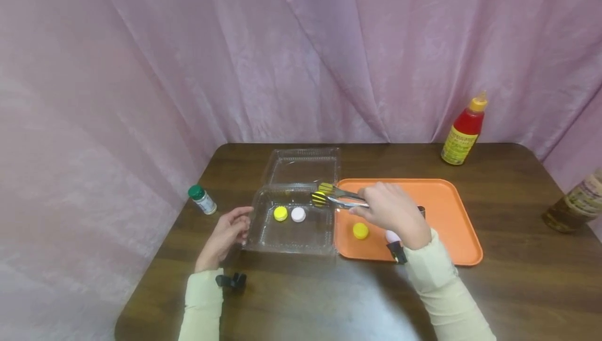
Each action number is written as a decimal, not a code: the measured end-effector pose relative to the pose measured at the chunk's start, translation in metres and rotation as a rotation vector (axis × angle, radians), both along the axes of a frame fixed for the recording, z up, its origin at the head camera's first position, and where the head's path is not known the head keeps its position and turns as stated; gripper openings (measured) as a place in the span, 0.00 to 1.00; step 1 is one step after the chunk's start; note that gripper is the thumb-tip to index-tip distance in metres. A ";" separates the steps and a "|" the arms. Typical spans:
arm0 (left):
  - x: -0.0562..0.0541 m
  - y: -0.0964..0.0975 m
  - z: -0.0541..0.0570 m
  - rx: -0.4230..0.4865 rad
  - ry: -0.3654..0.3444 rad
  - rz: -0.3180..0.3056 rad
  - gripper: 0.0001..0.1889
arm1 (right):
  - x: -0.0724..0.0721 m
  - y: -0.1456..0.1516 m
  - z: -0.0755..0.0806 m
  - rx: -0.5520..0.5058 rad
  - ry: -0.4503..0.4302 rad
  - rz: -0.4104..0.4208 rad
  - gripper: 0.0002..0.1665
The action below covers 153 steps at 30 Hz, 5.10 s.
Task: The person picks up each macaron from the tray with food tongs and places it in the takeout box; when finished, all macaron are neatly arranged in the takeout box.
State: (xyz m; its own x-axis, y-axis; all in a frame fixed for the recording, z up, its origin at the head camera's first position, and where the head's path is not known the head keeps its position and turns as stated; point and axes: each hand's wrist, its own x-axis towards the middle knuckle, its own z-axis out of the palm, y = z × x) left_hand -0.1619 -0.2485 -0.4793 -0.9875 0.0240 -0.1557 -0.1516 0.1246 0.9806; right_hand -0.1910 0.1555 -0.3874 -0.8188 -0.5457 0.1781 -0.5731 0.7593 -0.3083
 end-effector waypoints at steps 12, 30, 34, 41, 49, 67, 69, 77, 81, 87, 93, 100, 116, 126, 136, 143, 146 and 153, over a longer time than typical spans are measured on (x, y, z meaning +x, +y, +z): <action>0.000 0.001 -0.001 0.018 0.002 0.016 0.25 | -0.005 -0.016 -0.003 0.057 -0.011 0.064 0.17; 0.000 0.000 0.000 0.010 0.017 0.005 0.24 | -0.017 -0.047 0.003 0.232 0.046 0.149 0.22; 0.001 0.001 0.001 0.005 0.012 0.010 0.24 | -0.017 -0.049 0.005 0.253 0.016 0.142 0.22; -0.001 0.000 -0.001 0.019 0.011 0.016 0.23 | -0.015 -0.047 0.016 0.262 -0.045 0.108 0.26; 0.000 0.001 0.001 0.019 0.006 0.017 0.24 | -0.002 -0.029 0.015 0.167 0.077 0.107 0.27; 0.000 -0.001 0.001 0.050 -0.003 0.013 0.27 | 0.020 0.027 -0.006 0.087 0.043 -0.021 0.25; 0.000 0.000 0.000 0.049 -0.007 0.007 0.26 | 0.022 0.035 -0.010 0.080 0.039 -0.038 0.25; 0.001 0.000 -0.003 0.076 -0.017 0.007 0.26 | 0.032 0.056 -0.021 0.103 0.073 -0.088 0.24; 0.002 0.002 -0.002 0.077 -0.011 0.012 0.26 | 0.037 0.066 -0.025 0.110 0.094 -0.106 0.25; 0.001 0.002 -0.001 0.068 -0.007 0.010 0.26 | 0.046 0.084 -0.031 0.132 0.083 -0.165 0.26; -0.001 -0.002 0.000 0.063 0.001 0.020 0.25 | 0.053 0.103 -0.036 0.167 0.075 -0.222 0.26; -0.001 -0.003 0.001 0.049 -0.001 0.030 0.25 | 0.062 0.124 -0.044 0.167 0.075 -0.266 0.30; 0.000 0.000 -0.001 0.065 -0.011 0.025 0.24 | 0.094 0.168 -0.065 0.202 0.091 -0.323 0.32; 0.000 0.000 0.000 0.049 -0.026 0.021 0.25 | 0.095 0.176 -0.078 0.198 0.114 -0.305 0.31; -0.001 0.000 0.007 0.062 -0.027 0.010 0.26 | 0.091 0.176 -0.087 0.146 0.193 -0.269 0.29; -0.002 -0.001 0.003 0.048 -0.025 0.026 0.25 | 0.089 0.174 -0.091 0.127 0.208 -0.266 0.28; -0.002 -0.002 0.001 0.061 -0.020 0.026 0.25 | 0.089 0.174 -0.093 0.123 0.214 -0.261 0.26; -0.001 -0.001 0.000 0.083 -0.021 0.020 0.26 | 0.090 0.174 -0.090 0.112 0.206 -0.272 0.26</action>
State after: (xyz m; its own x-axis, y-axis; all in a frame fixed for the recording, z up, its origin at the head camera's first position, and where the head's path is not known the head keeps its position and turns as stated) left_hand -0.1628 -0.2496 -0.4794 -0.9844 0.0180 -0.1748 -0.1740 0.0402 0.9839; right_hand -0.1005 0.3299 -0.4777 -0.8899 -0.3379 0.3064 -0.3866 0.9152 -0.1136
